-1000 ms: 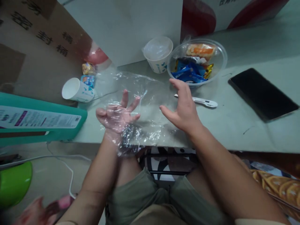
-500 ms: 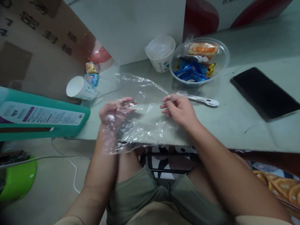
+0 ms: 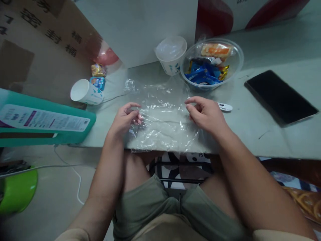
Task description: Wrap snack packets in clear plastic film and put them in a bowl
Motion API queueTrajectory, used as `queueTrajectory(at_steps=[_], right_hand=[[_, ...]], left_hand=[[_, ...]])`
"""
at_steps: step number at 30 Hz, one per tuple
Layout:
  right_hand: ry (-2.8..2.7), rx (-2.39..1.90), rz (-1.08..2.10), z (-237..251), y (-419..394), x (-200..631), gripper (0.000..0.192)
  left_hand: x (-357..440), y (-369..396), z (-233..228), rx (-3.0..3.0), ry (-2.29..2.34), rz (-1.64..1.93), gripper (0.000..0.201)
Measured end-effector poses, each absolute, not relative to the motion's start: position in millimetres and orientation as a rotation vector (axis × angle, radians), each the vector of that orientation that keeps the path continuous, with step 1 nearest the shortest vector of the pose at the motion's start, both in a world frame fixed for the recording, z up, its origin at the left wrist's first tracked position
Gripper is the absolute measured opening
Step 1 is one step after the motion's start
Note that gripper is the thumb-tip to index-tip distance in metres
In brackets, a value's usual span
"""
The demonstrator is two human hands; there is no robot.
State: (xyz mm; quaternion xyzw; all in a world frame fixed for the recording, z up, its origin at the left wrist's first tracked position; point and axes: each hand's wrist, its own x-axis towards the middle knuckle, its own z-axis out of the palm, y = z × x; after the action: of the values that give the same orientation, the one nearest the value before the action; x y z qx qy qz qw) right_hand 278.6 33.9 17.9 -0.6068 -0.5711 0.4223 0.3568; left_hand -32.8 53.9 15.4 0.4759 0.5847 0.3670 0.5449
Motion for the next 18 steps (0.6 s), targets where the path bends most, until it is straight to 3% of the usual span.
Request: queueTrajectory(at_steps=[6, 13, 15, 18], right_hand=[[-1.214, -1.392, 1.252, 20, 31, 286, 0.032], [-1.2, -1.317, 1.199, 19, 31, 293, 0.011], [-1.199, -1.33, 1.235, 16, 34, 294, 0.017], [-1.096, -1.389, 1.25, 11, 39, 296, 0.042]], left_hand=[[-36, 51, 24, 0.995, 1.363, 0.889, 0.028], [-36, 48, 30, 0.96, 1.116, 1.166, 0.012], [-39, 49, 27, 0.981, 1.093, 1.133, 0.008], [-45, 51, 18, 1.11, 1.086, 1.076, 0.005]])
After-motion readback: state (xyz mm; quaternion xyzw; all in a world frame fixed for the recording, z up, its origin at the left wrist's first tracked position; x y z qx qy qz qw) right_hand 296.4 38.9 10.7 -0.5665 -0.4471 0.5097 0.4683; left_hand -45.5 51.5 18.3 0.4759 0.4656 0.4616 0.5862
